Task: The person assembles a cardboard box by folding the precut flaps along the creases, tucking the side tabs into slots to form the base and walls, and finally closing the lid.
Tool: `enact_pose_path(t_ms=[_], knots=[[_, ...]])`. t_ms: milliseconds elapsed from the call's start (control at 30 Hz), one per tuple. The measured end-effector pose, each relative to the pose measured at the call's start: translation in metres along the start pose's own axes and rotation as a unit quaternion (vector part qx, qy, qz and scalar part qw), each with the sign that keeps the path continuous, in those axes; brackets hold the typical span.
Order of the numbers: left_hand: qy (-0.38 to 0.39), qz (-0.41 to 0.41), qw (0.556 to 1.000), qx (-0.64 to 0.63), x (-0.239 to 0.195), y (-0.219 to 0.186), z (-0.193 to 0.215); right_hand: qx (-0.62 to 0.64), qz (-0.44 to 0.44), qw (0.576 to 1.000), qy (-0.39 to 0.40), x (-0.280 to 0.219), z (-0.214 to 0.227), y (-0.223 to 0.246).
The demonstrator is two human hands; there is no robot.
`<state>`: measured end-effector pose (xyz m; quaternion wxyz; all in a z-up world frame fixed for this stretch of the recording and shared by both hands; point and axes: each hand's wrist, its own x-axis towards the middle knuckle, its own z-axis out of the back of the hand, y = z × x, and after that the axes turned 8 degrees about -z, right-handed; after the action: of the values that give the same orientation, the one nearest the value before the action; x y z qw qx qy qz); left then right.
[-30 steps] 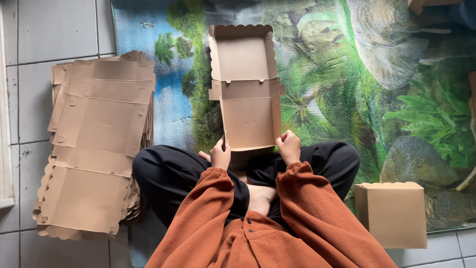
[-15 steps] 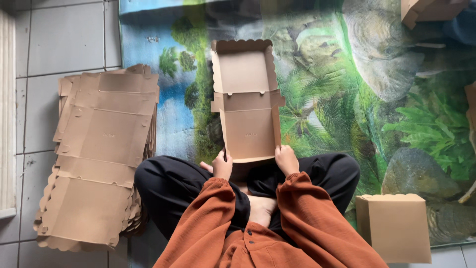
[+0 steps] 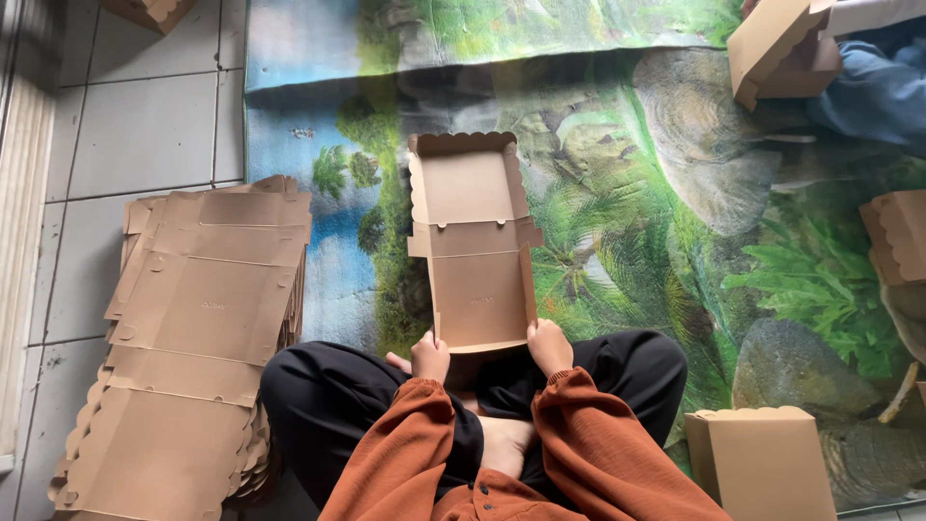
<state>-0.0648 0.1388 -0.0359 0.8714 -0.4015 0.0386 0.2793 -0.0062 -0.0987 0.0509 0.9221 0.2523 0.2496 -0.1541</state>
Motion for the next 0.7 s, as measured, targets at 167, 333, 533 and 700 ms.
enact_pose_path(t_ms=[167,333,533,700], knots=[[-0.003,0.020,1.000,-0.008,0.007,0.010,-0.004,-0.018,-0.021,1.000,0.011,-0.003,0.005,-0.003],[-0.006,0.016,1.000,0.002,-0.021,-0.037,0.037,-0.036,-0.023,0.999,0.015,-0.022,0.013,0.010],[0.005,0.011,1.000,0.021,-0.035,-0.051,0.046,-0.065,-0.040,0.997,0.001,-0.024,0.009,0.008],[0.010,0.003,0.999,0.032,-0.071,-0.112,0.102,-0.058,-0.043,0.997,-0.011,0.007,-0.013,-0.018]])
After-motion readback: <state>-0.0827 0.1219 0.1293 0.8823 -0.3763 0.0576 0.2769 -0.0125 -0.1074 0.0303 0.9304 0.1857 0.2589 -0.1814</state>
